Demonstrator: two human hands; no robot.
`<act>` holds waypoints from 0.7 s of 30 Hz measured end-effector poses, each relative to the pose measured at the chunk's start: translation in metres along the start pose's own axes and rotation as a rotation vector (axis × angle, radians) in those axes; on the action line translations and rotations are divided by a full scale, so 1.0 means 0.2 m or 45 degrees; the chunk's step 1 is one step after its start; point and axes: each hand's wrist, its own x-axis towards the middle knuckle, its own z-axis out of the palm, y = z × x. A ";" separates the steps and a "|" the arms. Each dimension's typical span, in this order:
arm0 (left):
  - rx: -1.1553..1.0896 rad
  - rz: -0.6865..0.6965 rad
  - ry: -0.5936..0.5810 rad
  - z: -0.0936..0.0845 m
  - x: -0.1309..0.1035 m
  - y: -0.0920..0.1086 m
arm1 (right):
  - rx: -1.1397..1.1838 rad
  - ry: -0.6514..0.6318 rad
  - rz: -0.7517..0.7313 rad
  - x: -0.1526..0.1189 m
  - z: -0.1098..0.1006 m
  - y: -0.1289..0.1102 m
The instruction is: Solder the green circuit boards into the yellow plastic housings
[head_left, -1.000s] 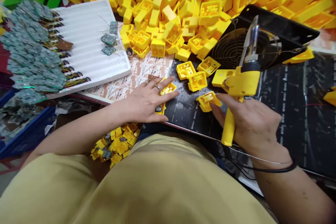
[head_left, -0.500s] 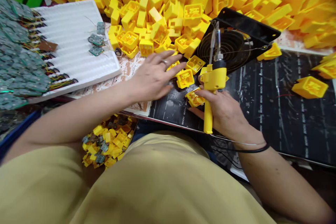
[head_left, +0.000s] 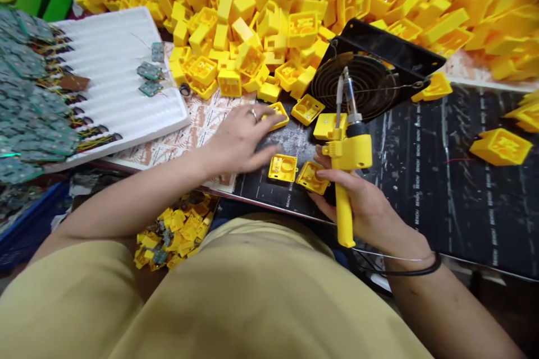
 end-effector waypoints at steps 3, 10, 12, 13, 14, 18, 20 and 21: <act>0.012 -0.059 -0.140 0.01 0.13 -0.09 | -0.047 0.035 -0.061 0.07 0.03 -0.02; 0.171 -0.161 -0.508 -0.13 -0.01 -0.03 | -0.249 0.071 -0.146 0.15 0.13 -0.03; 0.051 -0.120 -0.636 -0.21 -0.14 -0.04 | -0.269 0.073 -0.136 0.14 0.13 -0.03; -0.031 -0.073 -0.690 -0.24 -0.19 -0.05 | -0.272 0.065 -0.138 0.14 0.12 -0.02; -0.094 -0.024 -0.725 -0.27 -0.24 -0.06 | -0.275 0.056 -0.147 0.13 0.12 -0.02; -0.002 0.068 -0.758 -0.31 -0.30 -0.09 | -0.305 0.050 -0.196 0.14 0.11 -0.02; 0.075 0.108 -0.781 -0.30 -0.27 -0.08 | -0.319 0.049 -0.200 0.14 0.11 -0.01; 0.090 0.129 -0.798 -0.29 -0.25 -0.07 | -0.319 0.044 -0.206 0.14 0.12 -0.01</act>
